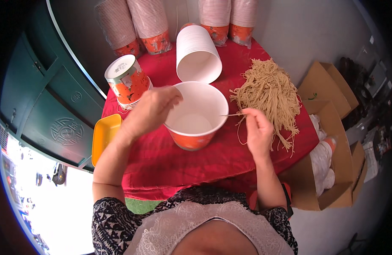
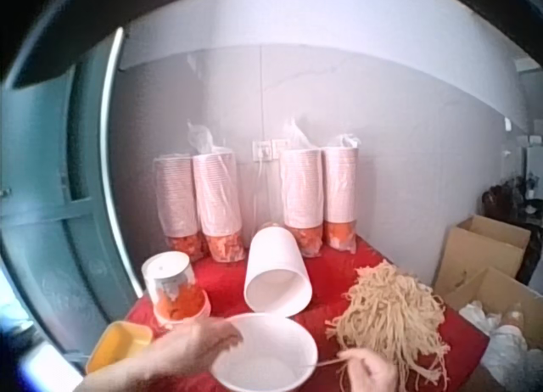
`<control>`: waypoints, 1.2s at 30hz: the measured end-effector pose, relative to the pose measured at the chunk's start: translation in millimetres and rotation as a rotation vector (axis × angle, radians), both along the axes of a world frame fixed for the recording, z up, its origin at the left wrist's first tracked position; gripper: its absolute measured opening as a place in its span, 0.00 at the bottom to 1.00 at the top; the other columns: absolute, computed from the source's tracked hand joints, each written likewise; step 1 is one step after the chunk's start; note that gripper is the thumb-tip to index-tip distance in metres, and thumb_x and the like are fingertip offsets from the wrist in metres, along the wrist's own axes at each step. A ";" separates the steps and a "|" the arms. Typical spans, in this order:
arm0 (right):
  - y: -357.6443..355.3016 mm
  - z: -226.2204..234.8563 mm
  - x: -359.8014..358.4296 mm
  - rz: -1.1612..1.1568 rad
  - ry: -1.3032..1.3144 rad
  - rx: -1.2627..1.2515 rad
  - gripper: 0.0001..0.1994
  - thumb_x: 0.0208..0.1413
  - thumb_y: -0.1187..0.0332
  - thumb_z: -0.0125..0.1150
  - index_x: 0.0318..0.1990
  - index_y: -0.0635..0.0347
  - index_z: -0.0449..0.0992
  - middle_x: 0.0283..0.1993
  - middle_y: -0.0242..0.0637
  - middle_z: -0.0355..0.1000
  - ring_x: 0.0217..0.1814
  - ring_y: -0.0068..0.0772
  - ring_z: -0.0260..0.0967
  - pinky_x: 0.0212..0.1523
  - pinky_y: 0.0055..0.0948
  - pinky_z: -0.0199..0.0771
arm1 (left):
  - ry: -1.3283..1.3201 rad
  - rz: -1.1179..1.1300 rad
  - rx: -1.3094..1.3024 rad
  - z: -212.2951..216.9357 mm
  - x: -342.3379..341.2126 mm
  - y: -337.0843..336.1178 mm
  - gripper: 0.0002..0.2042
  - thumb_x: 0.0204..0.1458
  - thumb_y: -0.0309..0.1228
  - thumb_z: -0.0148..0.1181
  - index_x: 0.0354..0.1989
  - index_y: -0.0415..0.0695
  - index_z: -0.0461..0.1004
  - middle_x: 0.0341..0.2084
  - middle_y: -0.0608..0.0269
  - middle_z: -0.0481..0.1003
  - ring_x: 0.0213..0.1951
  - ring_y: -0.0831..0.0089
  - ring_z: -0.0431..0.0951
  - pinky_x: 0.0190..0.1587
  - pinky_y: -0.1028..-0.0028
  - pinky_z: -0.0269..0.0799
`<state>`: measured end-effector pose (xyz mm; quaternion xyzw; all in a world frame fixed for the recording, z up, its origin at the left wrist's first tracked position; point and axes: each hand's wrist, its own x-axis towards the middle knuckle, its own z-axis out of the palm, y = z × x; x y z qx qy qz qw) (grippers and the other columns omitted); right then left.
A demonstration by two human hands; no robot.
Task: The recorder is tying strings around paper bowls or cups as part of a packaging process.
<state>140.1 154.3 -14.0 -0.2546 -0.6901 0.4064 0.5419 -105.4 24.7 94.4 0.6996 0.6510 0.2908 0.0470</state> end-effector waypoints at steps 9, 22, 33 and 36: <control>36.8 3.4 13.1 0.028 0.167 -0.263 0.08 0.65 0.73 0.52 0.42 0.63 0.78 0.21 0.14 0.55 0.19 0.06 0.44 0.19 0.14 0.42 | 0.345 -0.340 -0.244 1.4 -5.5 -12.3 0.22 0.43 0.14 0.59 0.49 0.46 0.78 0.72 0.56 0.50 0.70 0.46 0.49 0.68 0.52 0.56; -17.0 35.2 29.7 0.526 0.503 -0.568 0.09 0.64 0.72 0.47 0.43 0.67 0.73 0.22 0.24 0.56 0.19 0.13 0.47 0.19 0.16 0.47 | 0.401 -0.199 -0.020 -3.5 28.2 -46.2 0.05 0.44 0.23 0.65 0.29 0.42 0.77 0.24 0.62 0.76 0.49 0.60 0.76 0.69 0.45 0.49; -39.2 18.9 8.9 0.913 0.857 -0.949 0.07 0.63 0.71 0.44 0.40 0.59 0.70 0.26 0.26 0.59 0.19 0.17 0.47 0.20 0.21 0.48 | 0.216 -0.010 0.300 -22.3 82.5 -67.5 0.15 0.39 0.21 0.68 0.38 0.41 0.75 0.29 0.58 0.73 0.35 0.59 0.76 0.40 0.58 0.71; -43.3 19.5 5.5 0.949 0.918 -0.965 0.07 0.63 0.70 0.45 0.40 0.59 0.71 0.26 0.26 0.59 0.19 0.17 0.47 0.20 0.22 0.48 | -0.077 -0.042 0.246 -46.6 108.9 -69.4 0.12 0.44 0.23 0.69 0.37 0.39 0.75 0.21 0.58 0.73 0.20 0.63 0.74 0.23 0.65 0.70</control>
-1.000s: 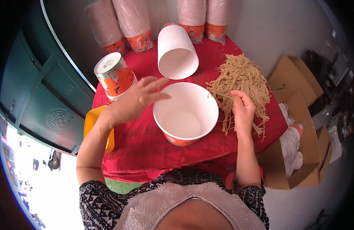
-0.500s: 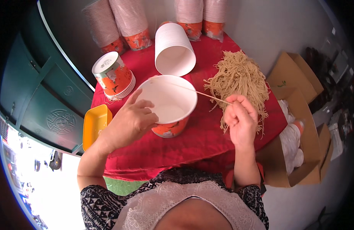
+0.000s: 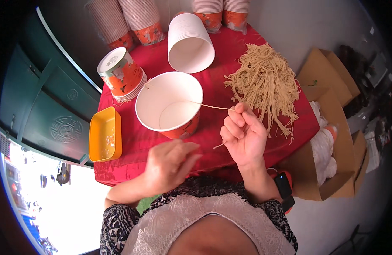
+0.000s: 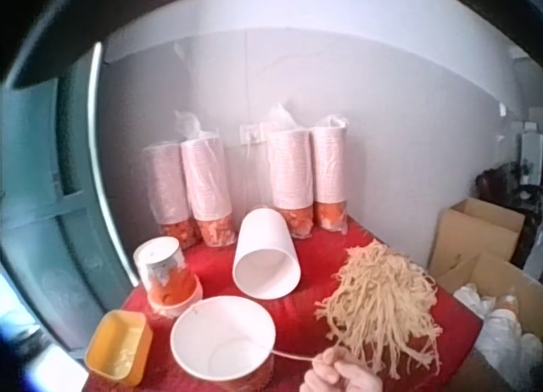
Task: The recorder is tying strings around paper bowls or cups as part of a packaging process.
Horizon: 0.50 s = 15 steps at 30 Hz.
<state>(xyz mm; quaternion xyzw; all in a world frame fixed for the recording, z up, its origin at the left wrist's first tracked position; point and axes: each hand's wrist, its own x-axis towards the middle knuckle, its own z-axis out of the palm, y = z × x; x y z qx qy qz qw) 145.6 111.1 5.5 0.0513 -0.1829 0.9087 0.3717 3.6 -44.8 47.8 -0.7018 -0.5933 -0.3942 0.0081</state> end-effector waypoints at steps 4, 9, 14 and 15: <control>-0.8 -4.4 -4.2 0.012 0.073 -0.010 0.08 0.63 0.70 0.45 0.40 0.60 0.71 0.26 0.26 0.60 0.19 0.18 0.47 0.21 0.22 0.49 | -0.295 0.088 -0.222 -34.7 20.2 12.9 0.15 0.47 0.27 0.70 0.41 0.37 0.73 0.20 0.56 0.76 0.21 0.64 0.78 0.24 0.69 0.72; -1.6 -10.3 -3.8 -0.016 0.033 -0.034 0.07 0.63 0.70 0.45 0.41 0.60 0.71 0.26 0.26 0.60 0.20 0.18 0.49 0.22 0.22 0.51 | -0.385 0.099 -0.181 -51.5 23.0 24.5 0.11 0.48 0.25 0.68 0.38 0.38 0.74 0.21 0.54 0.76 0.21 0.63 0.78 0.23 0.68 0.72; 5.5 -37.9 -2.8 -0.760 -0.872 0.883 0.09 0.60 0.74 0.53 0.46 0.63 0.75 0.49 0.41 0.70 0.46 0.33 0.68 0.44 0.28 0.69 | -0.221 0.060 -0.206 -29.3 12.1 23.7 0.06 0.50 0.25 0.65 0.33 0.39 0.74 0.20 0.51 0.76 0.22 0.57 0.79 0.23 0.65 0.73; 0.9 -36.4 -3.3 -1.000 -1.028 1.186 0.12 0.58 0.75 0.55 0.49 0.63 0.75 0.55 0.46 0.68 0.49 0.42 0.67 0.49 0.34 0.69 | -0.095 0.048 -0.214 -25.8 9.0 22.4 0.05 0.51 0.26 0.63 0.31 0.39 0.73 0.18 0.51 0.75 0.21 0.56 0.78 0.23 0.63 0.72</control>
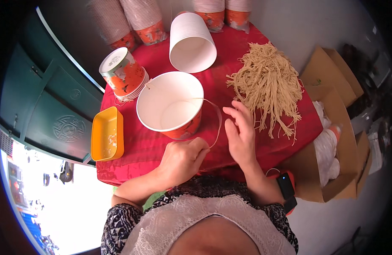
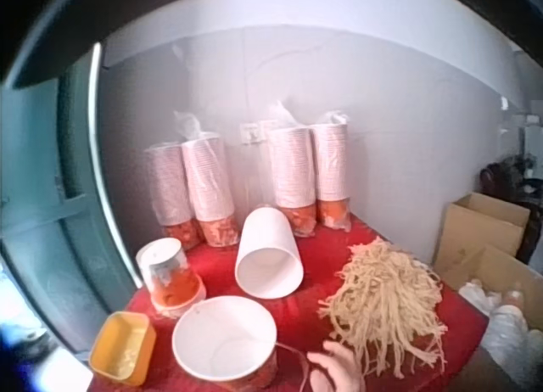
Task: The recorder is tying strings around paper bowls or cups as part of a packaging process.
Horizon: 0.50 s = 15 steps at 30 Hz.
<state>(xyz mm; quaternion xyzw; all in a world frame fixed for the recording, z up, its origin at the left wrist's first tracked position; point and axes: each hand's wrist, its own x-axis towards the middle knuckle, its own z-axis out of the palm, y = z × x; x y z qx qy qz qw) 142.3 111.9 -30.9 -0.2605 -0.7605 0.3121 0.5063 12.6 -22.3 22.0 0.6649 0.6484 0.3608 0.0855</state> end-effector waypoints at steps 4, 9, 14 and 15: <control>-24.6 16.3 7.0 0.440 0.126 -0.018 0.12 0.57 0.82 0.51 0.49 0.71 0.73 0.52 0.49 0.73 0.53 0.38 0.73 0.49 0.27 0.73 | 0.276 -0.067 -0.030 14.9 -6.3 0.2 0.06 0.50 0.26 0.60 0.27 0.40 0.69 0.15 0.52 0.72 0.20 0.55 0.77 0.21 0.59 0.70; -28.1 16.6 10.7 0.574 -0.006 -0.255 0.10 0.57 0.79 0.58 0.46 0.69 0.74 0.38 0.43 0.77 0.38 0.31 0.77 0.39 0.25 0.74 | 0.375 -0.127 -0.033 29.7 -12.6 3.1 0.06 0.45 0.24 0.58 0.27 0.39 0.67 0.17 0.55 0.71 0.20 0.56 0.76 0.20 0.61 0.70; -19.2 27.4 6.5 0.577 -0.002 -0.170 0.05 0.53 0.78 0.64 0.36 0.66 0.75 0.31 0.41 0.75 0.28 0.34 0.74 0.28 0.28 0.72 | 0.439 -0.152 -0.066 35.6 -18.3 2.7 0.06 0.43 0.23 0.58 0.27 0.39 0.66 0.18 0.56 0.72 0.21 0.57 0.76 0.20 0.61 0.70; -16.7 28.3 6.0 0.576 0.000 -0.170 0.05 0.53 0.78 0.64 0.36 0.66 0.75 0.31 0.41 0.75 0.28 0.34 0.74 0.28 0.28 0.72 | 0.450 -0.144 -0.049 39.6 -18.1 2.9 0.06 0.43 0.23 0.58 0.26 0.40 0.66 0.17 0.56 0.72 0.20 0.57 0.76 0.21 0.61 0.71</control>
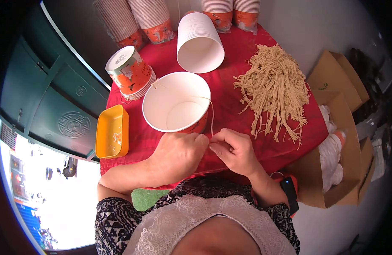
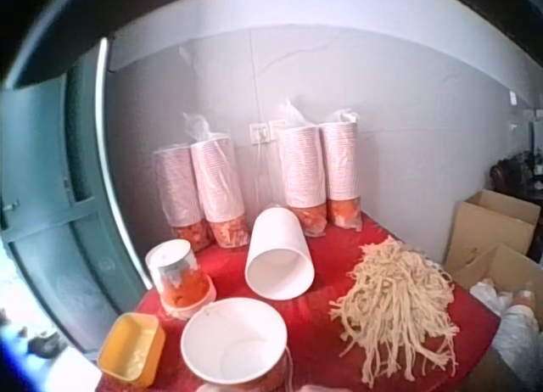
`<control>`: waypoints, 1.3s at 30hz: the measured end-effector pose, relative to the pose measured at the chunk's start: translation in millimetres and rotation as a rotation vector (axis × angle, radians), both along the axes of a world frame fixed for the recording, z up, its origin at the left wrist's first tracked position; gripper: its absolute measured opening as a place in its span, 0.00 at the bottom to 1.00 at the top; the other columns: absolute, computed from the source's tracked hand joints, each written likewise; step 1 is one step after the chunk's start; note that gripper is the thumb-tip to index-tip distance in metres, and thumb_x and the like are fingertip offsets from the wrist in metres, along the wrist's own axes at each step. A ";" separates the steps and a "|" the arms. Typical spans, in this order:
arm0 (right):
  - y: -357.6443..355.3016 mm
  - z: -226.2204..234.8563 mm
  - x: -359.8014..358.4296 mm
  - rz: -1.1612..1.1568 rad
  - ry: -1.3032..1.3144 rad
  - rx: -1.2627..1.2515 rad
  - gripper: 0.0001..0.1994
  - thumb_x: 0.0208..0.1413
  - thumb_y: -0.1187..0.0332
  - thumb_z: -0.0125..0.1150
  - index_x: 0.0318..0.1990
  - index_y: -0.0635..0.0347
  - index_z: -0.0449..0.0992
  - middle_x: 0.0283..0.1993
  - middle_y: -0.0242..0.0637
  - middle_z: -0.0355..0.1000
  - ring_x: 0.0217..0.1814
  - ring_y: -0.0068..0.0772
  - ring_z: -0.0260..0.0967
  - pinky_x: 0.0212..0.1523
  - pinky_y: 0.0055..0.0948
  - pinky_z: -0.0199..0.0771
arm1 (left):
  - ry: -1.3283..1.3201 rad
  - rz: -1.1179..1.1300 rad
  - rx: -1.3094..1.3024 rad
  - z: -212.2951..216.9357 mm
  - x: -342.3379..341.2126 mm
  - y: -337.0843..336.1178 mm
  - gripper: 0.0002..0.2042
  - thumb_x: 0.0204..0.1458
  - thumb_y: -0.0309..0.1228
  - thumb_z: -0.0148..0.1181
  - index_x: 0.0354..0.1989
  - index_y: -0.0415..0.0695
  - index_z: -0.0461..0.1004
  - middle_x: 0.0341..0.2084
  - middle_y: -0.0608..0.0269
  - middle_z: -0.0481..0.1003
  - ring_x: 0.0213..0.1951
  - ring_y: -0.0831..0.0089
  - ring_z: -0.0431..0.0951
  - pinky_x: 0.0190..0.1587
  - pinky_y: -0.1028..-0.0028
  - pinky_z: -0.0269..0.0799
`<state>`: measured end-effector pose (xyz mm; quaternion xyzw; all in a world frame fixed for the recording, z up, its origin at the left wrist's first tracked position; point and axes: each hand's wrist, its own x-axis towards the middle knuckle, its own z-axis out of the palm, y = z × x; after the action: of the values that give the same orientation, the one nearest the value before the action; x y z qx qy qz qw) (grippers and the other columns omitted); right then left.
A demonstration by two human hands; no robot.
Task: The recorder is tying strings around paper bowls or cups as part of a packaging process.
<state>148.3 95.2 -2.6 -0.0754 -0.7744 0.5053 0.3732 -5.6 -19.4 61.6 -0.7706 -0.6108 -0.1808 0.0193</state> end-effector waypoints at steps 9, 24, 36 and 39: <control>4.0 -5.9 -23.5 -0.251 0.128 0.020 0.05 0.51 0.82 0.64 0.29 0.66 0.73 0.24 0.38 0.73 0.23 0.23 0.71 0.24 0.24 0.68 | -0.329 0.306 0.099 35.4 -28.9 13.8 0.03 0.51 0.22 0.60 0.33 0.37 0.76 0.22 0.54 0.77 0.25 0.63 0.79 0.29 0.69 0.74; 3.4 -18.0 -48.1 -0.333 0.182 0.028 0.06 0.50 0.83 0.63 0.28 0.66 0.71 0.22 0.37 0.71 0.21 0.23 0.69 0.21 0.23 0.66 | -0.539 0.103 -0.358 23.7 -67.1 43.7 0.08 0.53 0.21 0.59 0.40 0.35 0.79 0.32 0.60 0.80 0.34 0.75 0.77 0.40 0.75 0.74; 5.3 -16.2 -54.3 -0.329 0.179 0.048 0.05 0.50 0.83 0.62 0.29 0.66 0.71 0.23 0.39 0.72 0.22 0.26 0.71 0.22 0.26 0.68 | -0.558 0.003 -0.319 15.2 -67.1 51.5 0.08 0.51 0.24 0.59 0.37 0.34 0.78 0.28 0.54 0.80 0.31 0.68 0.80 0.37 0.70 0.74; 5.2 -16.2 -55.2 -0.320 0.180 0.036 0.05 0.51 0.83 0.62 0.29 0.66 0.72 0.24 0.40 0.73 0.23 0.26 0.71 0.23 0.26 0.68 | -0.536 -0.023 -0.344 12.6 -68.3 54.5 0.08 0.50 0.24 0.59 0.37 0.35 0.79 0.28 0.54 0.80 0.30 0.67 0.80 0.37 0.70 0.74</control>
<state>93.0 100.4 -18.8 -0.1451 -0.7250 0.4302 0.5180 -73.9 35.1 74.2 -0.6943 -0.6071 -0.2716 -0.2750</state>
